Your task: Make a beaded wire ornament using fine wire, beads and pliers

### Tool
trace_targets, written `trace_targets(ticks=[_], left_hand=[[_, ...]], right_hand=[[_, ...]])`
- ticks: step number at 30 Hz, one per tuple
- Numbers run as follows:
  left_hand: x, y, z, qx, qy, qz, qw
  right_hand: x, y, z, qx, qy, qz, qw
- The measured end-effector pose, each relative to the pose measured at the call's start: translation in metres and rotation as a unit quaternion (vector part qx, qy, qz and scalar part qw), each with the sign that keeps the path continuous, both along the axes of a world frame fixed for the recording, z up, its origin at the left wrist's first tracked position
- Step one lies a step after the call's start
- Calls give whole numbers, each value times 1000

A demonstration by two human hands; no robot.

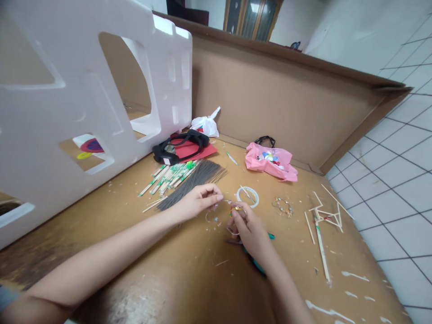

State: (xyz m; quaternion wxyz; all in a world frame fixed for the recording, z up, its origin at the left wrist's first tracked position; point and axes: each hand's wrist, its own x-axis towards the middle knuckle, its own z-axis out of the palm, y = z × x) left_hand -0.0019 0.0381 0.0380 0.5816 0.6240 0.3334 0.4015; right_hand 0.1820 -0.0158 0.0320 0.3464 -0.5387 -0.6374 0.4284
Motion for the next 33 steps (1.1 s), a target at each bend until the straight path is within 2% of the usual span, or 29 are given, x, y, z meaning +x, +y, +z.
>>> trace_targets(ticks=[5,9,13,17,25,29,31,33], left_hand=[[-2,0,4,1,20,12,1000],[-1,-1,4,8,35,5,999],[-1,0,-1,42,68,43,996],[-3,0,-3,113,96,65,987],[-1,-7,-6,262,190,69,944],[0,-6,-8,234,144,55,960],[0,-3,-7,186,93,36,978],[-1,0,-7,106,38,-6,994]], right_hand=[[0,0,10,-35,15,-25,999],[0,-1,9,-69,12,-2,998],[-2,0,10,-88,33,-19,995],[-3,2,11,-83,67,-52,993],[-3,2,7,-72,74,-47,993],[-5,1,12,-52,89,-63,993],[-4,2,15,-52,97,-66,992],[-1,3,16,-56,104,-71,990]])
